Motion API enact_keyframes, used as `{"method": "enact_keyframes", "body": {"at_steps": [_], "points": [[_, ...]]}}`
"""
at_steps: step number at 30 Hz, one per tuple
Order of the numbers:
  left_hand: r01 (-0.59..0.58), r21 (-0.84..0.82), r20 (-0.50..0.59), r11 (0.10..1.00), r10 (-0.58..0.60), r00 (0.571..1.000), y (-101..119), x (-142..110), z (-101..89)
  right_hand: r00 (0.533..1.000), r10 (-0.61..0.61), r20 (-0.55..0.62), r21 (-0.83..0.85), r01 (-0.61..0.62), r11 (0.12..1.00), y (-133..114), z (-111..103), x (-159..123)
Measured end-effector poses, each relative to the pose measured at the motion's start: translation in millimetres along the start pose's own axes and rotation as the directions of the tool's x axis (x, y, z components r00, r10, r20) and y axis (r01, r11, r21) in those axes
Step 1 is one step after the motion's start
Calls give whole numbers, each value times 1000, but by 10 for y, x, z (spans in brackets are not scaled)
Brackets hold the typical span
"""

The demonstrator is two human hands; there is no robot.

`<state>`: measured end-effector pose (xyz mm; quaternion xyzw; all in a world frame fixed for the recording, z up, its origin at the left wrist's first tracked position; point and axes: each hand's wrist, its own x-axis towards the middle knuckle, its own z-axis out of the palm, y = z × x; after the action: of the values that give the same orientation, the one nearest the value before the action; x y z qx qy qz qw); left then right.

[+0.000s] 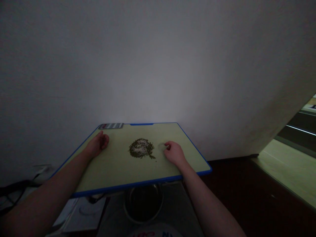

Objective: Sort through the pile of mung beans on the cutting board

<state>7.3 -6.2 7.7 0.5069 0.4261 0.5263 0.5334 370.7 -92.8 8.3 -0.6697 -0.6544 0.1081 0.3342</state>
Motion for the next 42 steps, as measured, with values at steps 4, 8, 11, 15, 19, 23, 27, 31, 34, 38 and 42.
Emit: {"method": "enact_keyframes", "body": {"at_steps": [4, 8, 11, 15, 19, 23, 27, 31, 34, 38, 42], "points": [[11, -8, -3, 1000, -11, 1000, 3, 4, -2, 1000, 25, 4, -35, -24, 999, -8, 10, 15], [14, -11, -15, 1000, -14, 1000, 32, -18, 20, 999, 30, -35, -62, -32, 998, 71, -78, 26], [21, -2, -23, 1000, -21, 1000, 45, -28, 27, 999, -41, 28, -17, 42, 999, 77, -104, 18], [12, 16, -11, 1000, -11, 1000, 39, -22, 15, 984, -131, 123, 49, 126, 991, 2, -54, 9], [7, 18, -3, 1000, -7, 1000, 44, -27, 11, 969, -177, 174, 94, 163, 982, -49, -22, 18], [10, 29, 0, 1000, -10, 1000, 56, -40, 23, 957, -206, 202, 116, 186, 976, -55, -37, 19], [11, 22, 1, 1000, -11, 1000, 44, -32, 17, 944, -242, 224, 144, 214, 966, -56, -37, 4], [1, 15, 6, 1000, -1, 1000, 22, -16, 0, 936, -246, 251, 149, 214, 965, -46, -30, -10], [-12, 14, 14, 1000, 12, 1000, 22, -15, -2, 932, -249, 264, 154, 214, 965, -44, -54, -21], [6, 17, 5, 1000, -6, 1000, 31, -19, 4, 937, -239, 254, 174, 198, 965, -41, -98, -42], [20, 22, -4, 1000, -20, 1000, 25, -9, -3, 940, -224, 256, 179, 182, 967, -20, -105, -57]]}}
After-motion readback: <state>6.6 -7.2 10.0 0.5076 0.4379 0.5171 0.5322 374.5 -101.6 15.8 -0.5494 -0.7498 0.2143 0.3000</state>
